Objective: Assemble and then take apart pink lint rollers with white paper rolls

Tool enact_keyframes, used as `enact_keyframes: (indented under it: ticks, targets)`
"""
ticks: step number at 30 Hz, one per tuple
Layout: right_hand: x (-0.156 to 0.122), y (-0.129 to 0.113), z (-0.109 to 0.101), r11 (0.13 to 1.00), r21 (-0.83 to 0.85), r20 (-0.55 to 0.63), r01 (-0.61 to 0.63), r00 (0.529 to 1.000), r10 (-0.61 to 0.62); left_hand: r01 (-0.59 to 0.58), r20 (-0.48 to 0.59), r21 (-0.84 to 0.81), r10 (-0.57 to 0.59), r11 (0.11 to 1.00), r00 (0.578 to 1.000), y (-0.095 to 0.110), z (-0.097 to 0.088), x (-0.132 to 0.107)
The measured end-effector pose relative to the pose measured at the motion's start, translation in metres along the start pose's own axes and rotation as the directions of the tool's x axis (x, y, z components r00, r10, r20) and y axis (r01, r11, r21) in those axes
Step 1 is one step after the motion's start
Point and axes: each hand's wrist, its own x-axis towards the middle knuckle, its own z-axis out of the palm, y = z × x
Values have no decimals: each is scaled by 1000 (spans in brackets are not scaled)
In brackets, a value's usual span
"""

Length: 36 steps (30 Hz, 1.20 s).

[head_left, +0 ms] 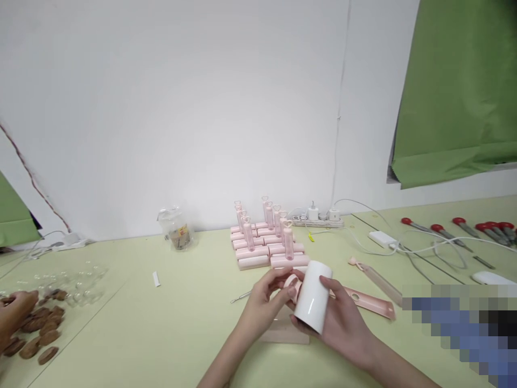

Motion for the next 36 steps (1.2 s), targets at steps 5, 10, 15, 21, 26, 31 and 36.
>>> enact_keyframes:
  ticks: [5, 10, 15, 21, 26, 31, 36]
  targets:
    - [-4, 13, 4, 997, -72, 48, 6, 999, -3, 27, -322, -119, -64, 993, 945, -10, -10, -2]
    - [-12, 31, 6, 910, -364, 66, -197, 969, 236, 18, -308, -134, -59, 991, 950, -13, -7, -11]
    - [-16, 34, 5, 843, -492, 41, -218, 961, 273, -30, -18, -207, 27, 978, 999, -9, -1, -21]
    - [-15, 29, 7, 830, -517, 10, -207, 969, 248, -19, 17, -124, 21, 992, 1000, -8, -2, -22]
    - [-16, 26, 14, 765, -611, -14, -202, 970, 244, -80, 66, -268, 101, 960, 993, -12, 0, -21]
    - [-17, 23, 22, 734, -647, -57, -208, 973, 225, -84, 42, -294, 101, 952, 994, -9, -3, -22]
    - [-11, 10, 28, 897, -431, -9, -99, 994, 105, -424, -268, 62, 424, 904, 865, -5, -16, -22]
